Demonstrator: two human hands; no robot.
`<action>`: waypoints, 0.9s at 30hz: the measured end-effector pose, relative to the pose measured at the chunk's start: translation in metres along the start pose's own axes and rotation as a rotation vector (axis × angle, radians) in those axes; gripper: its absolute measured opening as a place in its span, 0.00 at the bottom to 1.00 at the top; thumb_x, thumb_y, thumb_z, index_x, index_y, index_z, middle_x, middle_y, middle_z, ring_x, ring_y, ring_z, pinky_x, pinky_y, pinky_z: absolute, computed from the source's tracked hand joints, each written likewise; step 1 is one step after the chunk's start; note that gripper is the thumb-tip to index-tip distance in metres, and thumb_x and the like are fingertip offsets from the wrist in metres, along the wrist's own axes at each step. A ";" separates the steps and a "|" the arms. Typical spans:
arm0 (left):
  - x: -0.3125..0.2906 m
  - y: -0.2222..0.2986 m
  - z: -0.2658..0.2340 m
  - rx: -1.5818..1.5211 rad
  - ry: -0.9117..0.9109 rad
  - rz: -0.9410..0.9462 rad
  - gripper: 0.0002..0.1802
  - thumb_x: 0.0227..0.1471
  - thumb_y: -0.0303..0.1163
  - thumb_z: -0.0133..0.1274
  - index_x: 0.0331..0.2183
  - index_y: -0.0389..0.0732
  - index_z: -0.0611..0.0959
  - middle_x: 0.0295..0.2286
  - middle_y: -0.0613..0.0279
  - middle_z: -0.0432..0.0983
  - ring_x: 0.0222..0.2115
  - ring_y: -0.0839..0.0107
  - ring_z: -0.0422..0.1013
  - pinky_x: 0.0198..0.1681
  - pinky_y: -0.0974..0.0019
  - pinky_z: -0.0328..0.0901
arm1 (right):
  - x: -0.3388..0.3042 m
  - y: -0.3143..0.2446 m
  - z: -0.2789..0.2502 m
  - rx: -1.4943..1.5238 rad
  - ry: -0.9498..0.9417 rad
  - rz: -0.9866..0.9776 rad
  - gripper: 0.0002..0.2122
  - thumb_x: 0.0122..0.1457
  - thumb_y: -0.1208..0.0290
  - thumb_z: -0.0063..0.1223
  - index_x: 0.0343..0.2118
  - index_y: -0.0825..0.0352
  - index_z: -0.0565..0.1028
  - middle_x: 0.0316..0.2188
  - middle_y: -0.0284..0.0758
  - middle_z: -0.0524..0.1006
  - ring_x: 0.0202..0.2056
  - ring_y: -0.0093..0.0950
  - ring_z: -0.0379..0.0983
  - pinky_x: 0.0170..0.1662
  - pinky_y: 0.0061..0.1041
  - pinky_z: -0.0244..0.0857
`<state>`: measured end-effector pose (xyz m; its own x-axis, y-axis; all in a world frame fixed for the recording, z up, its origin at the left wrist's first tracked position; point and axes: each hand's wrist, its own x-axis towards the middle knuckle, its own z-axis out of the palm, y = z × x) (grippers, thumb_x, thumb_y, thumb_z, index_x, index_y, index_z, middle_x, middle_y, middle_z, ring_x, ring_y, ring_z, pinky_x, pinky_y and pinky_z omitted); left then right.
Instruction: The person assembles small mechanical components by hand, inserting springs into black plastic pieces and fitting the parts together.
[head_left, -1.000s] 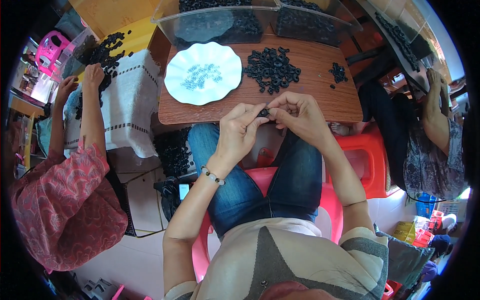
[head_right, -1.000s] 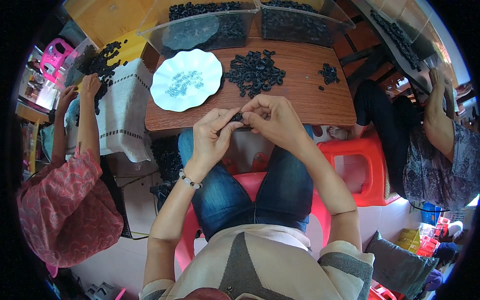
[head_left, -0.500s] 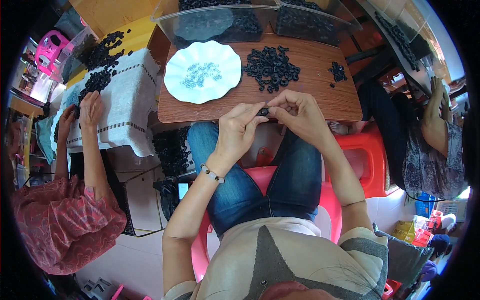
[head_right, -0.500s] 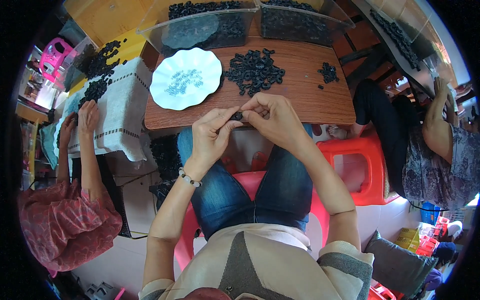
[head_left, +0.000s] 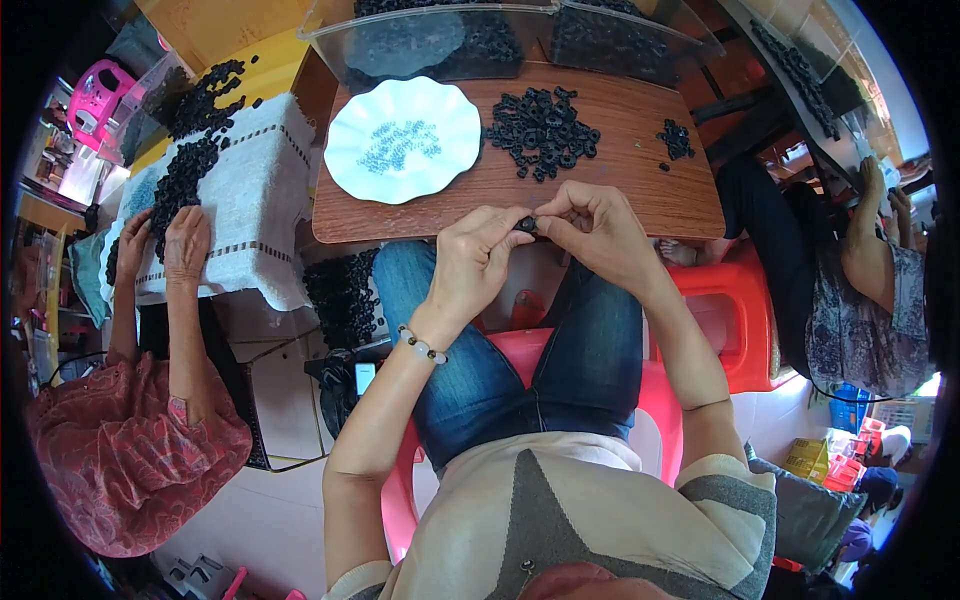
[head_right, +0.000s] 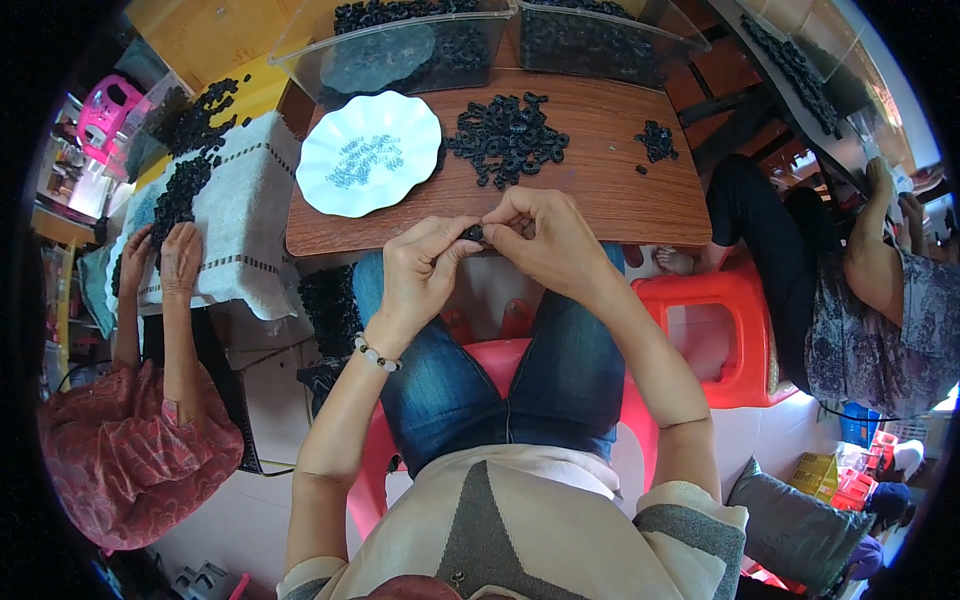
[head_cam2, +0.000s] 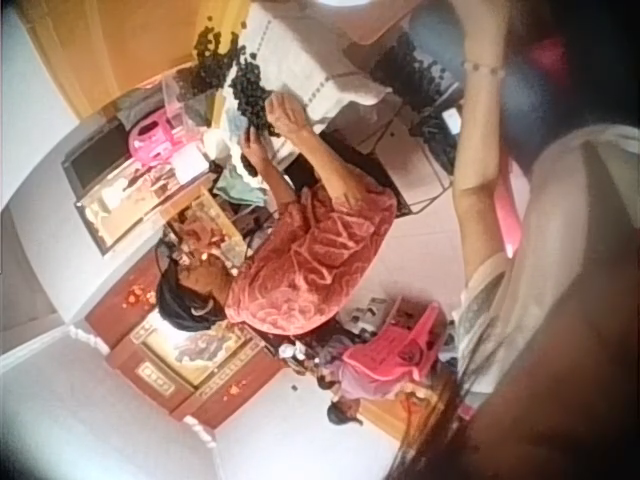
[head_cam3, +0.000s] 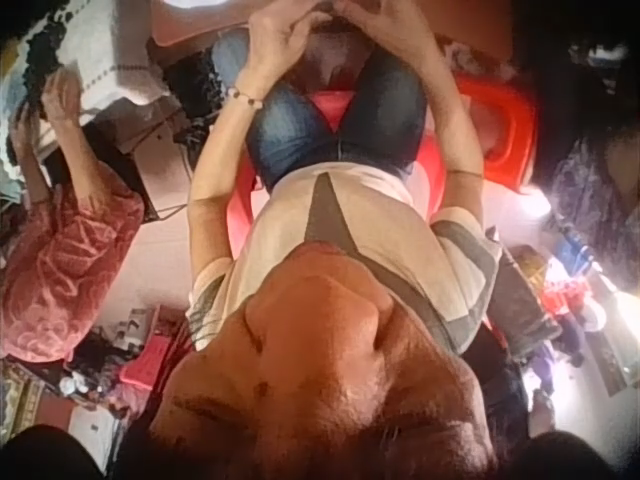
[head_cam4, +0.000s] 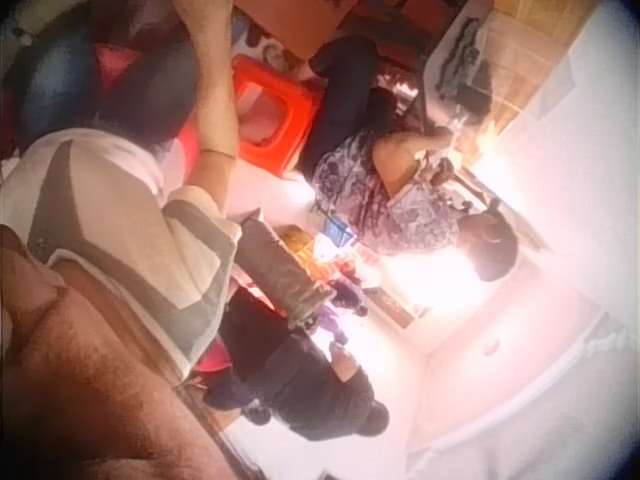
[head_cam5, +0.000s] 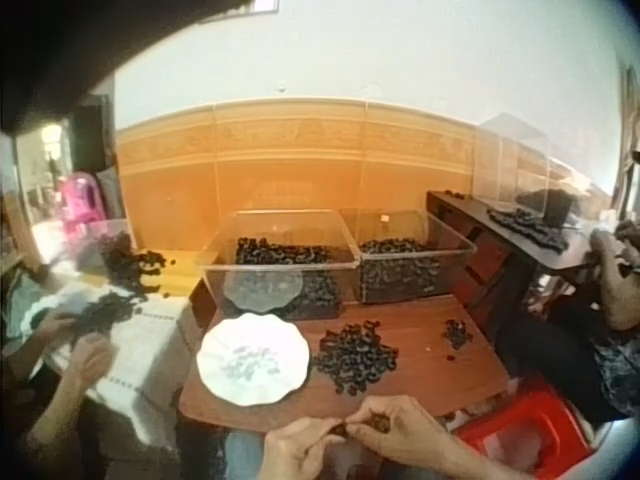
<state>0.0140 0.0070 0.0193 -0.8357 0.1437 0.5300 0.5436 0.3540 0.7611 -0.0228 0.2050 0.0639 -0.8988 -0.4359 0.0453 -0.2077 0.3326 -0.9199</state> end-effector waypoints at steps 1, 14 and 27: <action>0.000 0.001 0.000 -0.001 -0.001 -0.001 0.17 0.52 0.12 0.53 0.44 0.30 0.84 0.37 0.47 0.82 0.35 0.58 0.82 0.40 0.63 0.77 | -0.001 0.000 0.000 -0.008 -0.009 0.001 0.05 0.63 0.76 0.59 0.36 0.72 0.79 0.27 0.27 0.79 0.26 0.11 0.72 0.26 0.14 0.66; -0.002 0.005 0.002 0.192 0.002 0.192 0.22 0.44 0.11 0.57 0.45 0.31 0.82 0.35 0.50 0.80 0.36 0.55 0.78 0.38 0.58 0.76 | -0.017 -0.009 0.008 -0.118 0.102 -0.078 0.04 0.62 0.77 0.59 0.35 0.73 0.79 0.27 0.27 0.78 0.28 0.12 0.70 0.30 0.16 0.65; 0.003 0.007 0.001 -0.089 0.097 -0.132 0.12 0.53 0.23 0.62 0.42 0.35 0.87 0.29 0.54 0.82 0.30 0.65 0.79 0.34 0.68 0.70 | -0.011 -0.003 0.012 0.164 0.121 -0.156 0.09 0.61 0.79 0.60 0.44 0.72 0.79 0.34 0.33 0.83 0.36 0.17 0.78 0.38 0.20 0.74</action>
<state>0.0151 0.0106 0.0260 -0.8910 0.0101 0.4540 0.4384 0.2797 0.8541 -0.0076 0.1989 0.0616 -0.9023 -0.3652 0.2290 -0.2913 0.1248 -0.9485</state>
